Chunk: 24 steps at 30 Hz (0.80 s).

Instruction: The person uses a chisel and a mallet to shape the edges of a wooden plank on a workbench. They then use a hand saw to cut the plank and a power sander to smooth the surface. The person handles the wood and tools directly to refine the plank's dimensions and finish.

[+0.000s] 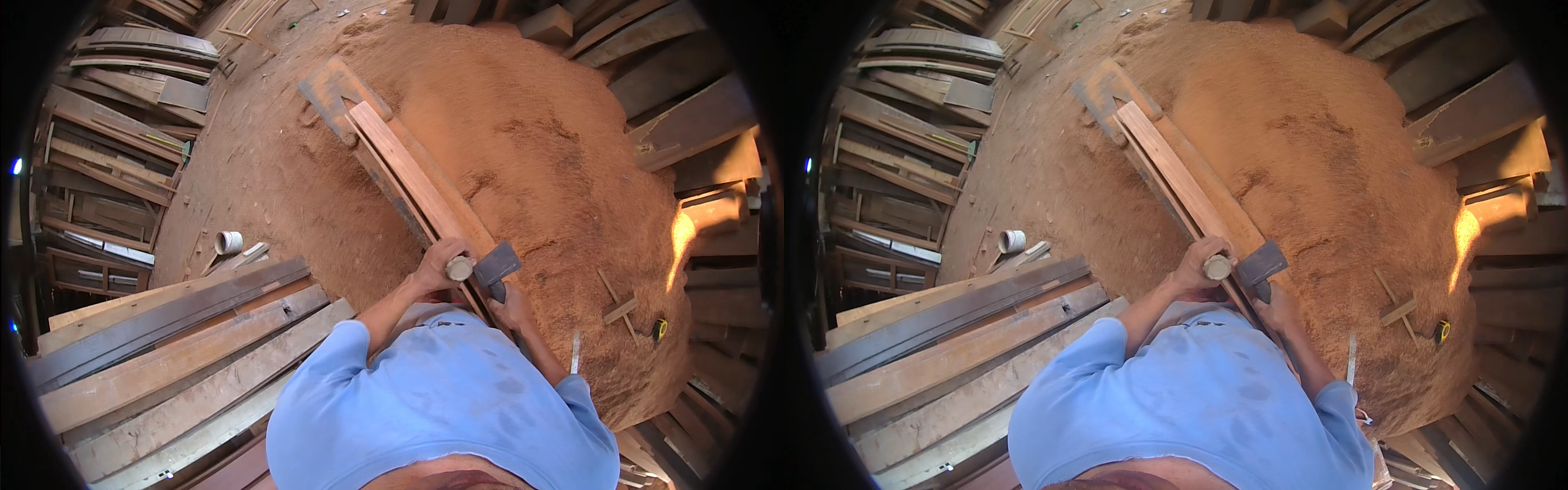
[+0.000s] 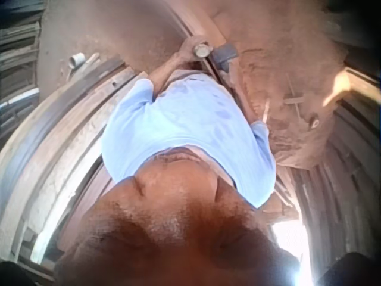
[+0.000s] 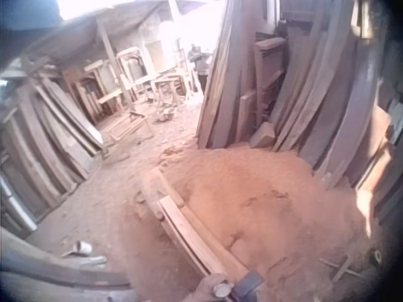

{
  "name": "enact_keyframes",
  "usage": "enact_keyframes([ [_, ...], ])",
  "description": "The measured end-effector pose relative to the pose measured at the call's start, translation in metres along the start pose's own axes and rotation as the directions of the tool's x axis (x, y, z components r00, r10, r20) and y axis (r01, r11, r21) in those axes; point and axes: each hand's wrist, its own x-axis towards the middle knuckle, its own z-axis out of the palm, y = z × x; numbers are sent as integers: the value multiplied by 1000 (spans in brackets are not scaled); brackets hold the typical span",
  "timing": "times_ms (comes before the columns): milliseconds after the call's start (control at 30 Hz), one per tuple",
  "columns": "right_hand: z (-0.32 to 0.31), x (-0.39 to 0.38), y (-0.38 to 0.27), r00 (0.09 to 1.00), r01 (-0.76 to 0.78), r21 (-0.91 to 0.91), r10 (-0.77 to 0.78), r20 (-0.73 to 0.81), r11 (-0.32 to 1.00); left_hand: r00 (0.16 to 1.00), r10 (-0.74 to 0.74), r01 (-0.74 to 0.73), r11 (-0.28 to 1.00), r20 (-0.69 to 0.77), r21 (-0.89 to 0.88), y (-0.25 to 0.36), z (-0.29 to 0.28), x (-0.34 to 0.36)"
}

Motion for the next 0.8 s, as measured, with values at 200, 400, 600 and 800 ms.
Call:
enact_keyframes([
  [200,4,-5,-6,998,-41,6,41,-54,999,737,-525,194,767,-425,-612,-13,-39,50],
  [400,10,-1,-4,993,-110,48,112,-34,993,906,-17,-43,990,-423,-132,39,-24,46],
  [600,15,7,15,999,-34,36,35,-23,999,778,-307,42,896,-549,-443,11,-150,113],
  [800,12,14,10,996,82,217,-69,-64,973,803,-115,-138,919,-585,-370,-26,-206,146],
])
